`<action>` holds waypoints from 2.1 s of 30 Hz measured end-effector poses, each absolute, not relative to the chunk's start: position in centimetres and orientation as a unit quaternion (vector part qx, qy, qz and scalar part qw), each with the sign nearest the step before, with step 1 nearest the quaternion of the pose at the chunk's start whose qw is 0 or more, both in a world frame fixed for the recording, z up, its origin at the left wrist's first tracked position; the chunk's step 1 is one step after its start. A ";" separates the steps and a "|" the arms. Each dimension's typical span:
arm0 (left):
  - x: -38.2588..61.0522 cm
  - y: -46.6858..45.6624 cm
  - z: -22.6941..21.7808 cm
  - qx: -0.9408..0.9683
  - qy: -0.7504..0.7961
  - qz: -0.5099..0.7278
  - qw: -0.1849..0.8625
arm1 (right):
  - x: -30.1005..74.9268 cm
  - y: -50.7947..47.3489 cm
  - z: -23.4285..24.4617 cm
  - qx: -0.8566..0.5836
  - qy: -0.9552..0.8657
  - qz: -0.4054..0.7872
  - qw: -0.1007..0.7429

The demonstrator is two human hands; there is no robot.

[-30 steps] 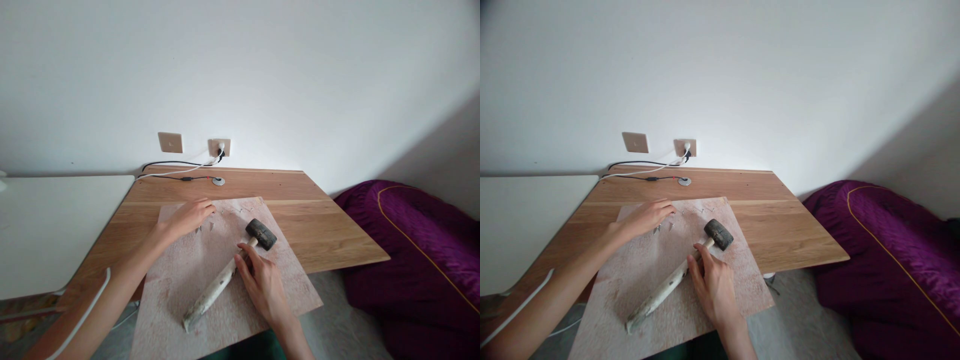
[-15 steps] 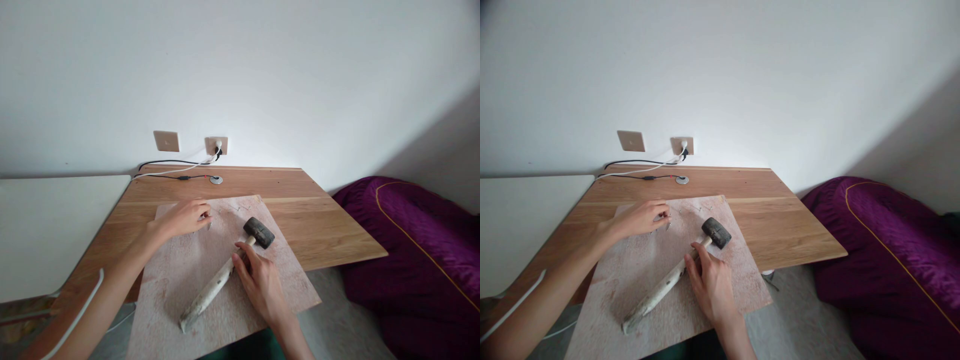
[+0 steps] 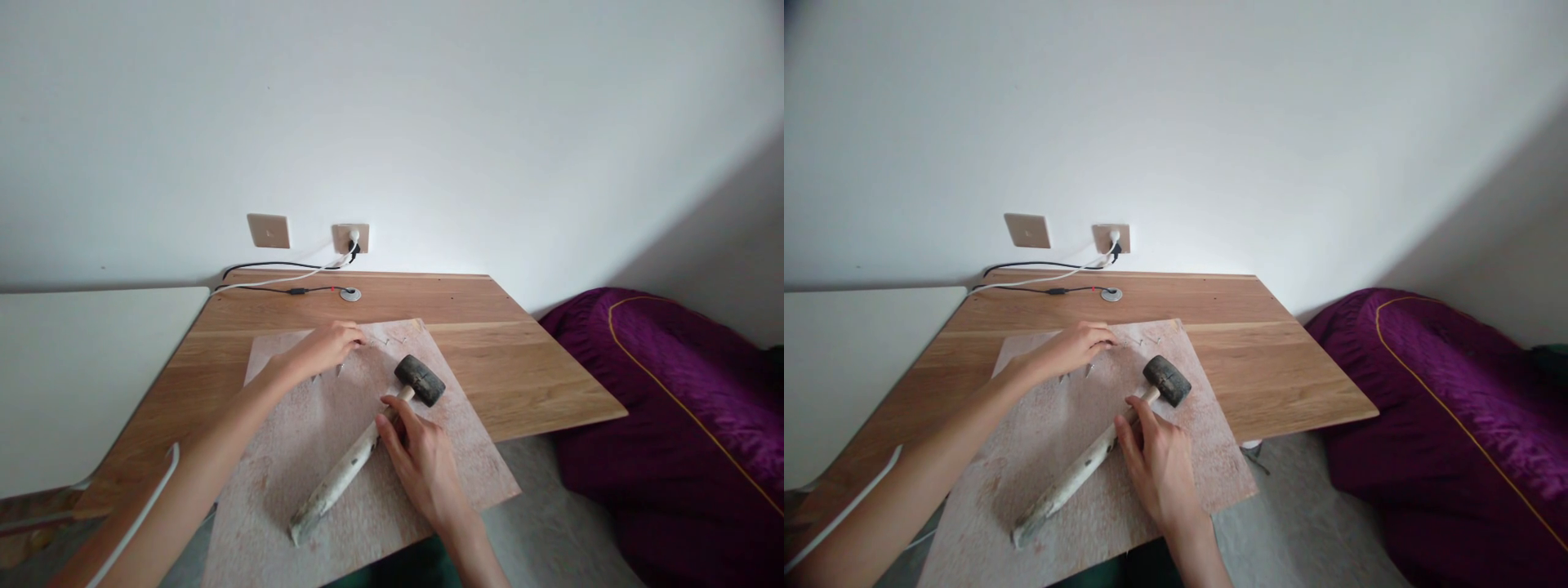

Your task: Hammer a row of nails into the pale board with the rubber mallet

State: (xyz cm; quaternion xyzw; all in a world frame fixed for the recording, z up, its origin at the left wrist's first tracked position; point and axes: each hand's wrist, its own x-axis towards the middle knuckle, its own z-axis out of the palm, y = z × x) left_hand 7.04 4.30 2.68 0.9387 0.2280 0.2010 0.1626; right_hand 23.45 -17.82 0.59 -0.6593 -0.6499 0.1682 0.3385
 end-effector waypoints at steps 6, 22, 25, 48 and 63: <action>7.1 4.1 2.9 0.953 0.226 0.162 0.121 | 23.5 -17.9 0.6 -0.661 -0.645 0.179 0.338; 6.7 4.3 2.9 0.955 0.221 0.164 0.115 | 23.5 -17.9 0.7 -0.662 -0.649 0.163 0.338; 6.6 4.5 3.0 0.960 0.219 0.146 0.099 | 23.4 -17.9 0.7 -0.661 -0.649 0.161 0.339; 7.1 4.7 3.8 0.964 0.233 0.094 -0.085 | 23.5 -17.9 0.7 -0.665 -0.644 0.176 0.335; 7.1 3.8 4.8 0.955 0.283 0.082 0.011 | 23.5 -17.8 0.8 -0.664 -0.644 0.170 0.340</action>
